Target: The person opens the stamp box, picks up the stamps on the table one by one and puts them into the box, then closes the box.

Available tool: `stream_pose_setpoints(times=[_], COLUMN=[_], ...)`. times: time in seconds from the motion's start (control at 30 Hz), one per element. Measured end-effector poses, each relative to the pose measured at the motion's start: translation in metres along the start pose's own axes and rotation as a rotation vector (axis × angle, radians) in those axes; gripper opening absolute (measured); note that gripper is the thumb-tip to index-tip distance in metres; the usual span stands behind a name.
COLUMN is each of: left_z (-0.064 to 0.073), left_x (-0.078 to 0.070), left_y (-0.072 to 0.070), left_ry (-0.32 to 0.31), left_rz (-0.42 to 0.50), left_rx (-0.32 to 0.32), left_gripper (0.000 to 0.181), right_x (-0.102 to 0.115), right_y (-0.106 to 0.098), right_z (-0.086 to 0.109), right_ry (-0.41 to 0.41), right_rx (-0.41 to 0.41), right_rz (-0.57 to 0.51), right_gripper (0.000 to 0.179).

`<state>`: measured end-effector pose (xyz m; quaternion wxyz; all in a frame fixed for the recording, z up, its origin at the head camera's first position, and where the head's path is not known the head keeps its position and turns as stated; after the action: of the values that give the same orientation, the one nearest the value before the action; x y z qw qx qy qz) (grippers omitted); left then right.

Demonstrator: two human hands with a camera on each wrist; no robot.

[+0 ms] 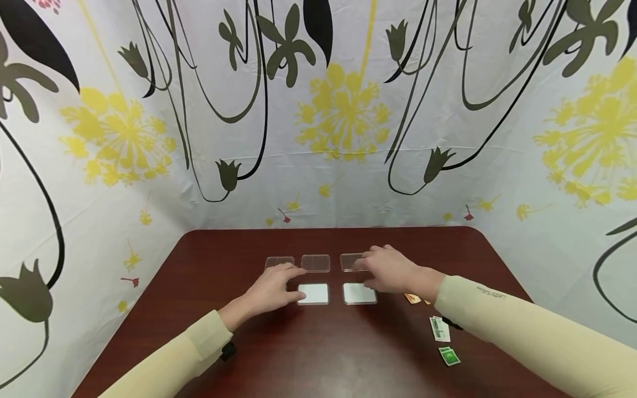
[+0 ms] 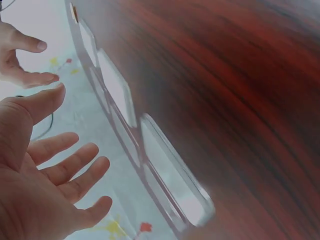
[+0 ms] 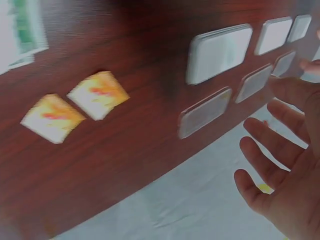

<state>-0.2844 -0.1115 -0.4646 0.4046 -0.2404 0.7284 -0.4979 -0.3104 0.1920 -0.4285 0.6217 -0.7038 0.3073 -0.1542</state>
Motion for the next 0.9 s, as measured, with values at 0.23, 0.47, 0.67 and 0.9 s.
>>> stream_pose_setpoints(times=[0.23, 0.47, 0.67, 0.9], left_z=[-0.016, -0.03, -0.037, -0.047], left_x=[-0.022, -0.038, -0.05, -0.062], left_y=[0.006, 0.016, 0.033, 0.045], left_ry=[0.052, 0.022, 0.029, 0.045], left_rz=[-0.014, -0.025, -0.099, -0.132], left_rx=[0.03, 0.056, 0.1, 0.115], left_gripper=[0.055, 0.057, 0.058, 0.061], right_x=[-0.02, -0.033, -0.041, -0.046], right_y=[0.0, 0.004, 0.018, 0.032], right_z=[0.04, 0.067, 0.083, 0.099], right_ry=[0.063, 0.141, 0.154, 0.198], right_rx=[-0.005, 0.042, 0.029, 0.001], right_rz=[-0.03, -0.044, -0.017, -0.006], right_gripper=[0.038, 0.038, 0.037, 0.035])
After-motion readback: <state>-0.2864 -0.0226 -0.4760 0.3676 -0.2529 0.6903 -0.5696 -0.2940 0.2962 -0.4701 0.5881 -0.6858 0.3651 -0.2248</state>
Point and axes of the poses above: each hand's wrist, its own z-axis away from the middle knuckle, its own y-axis out of the palm, x = y × z, the point moved 1 cm from there along -z, towards the middle knuckle, and after that the axes turned 5 degrees about z, right-handed, at the moved point
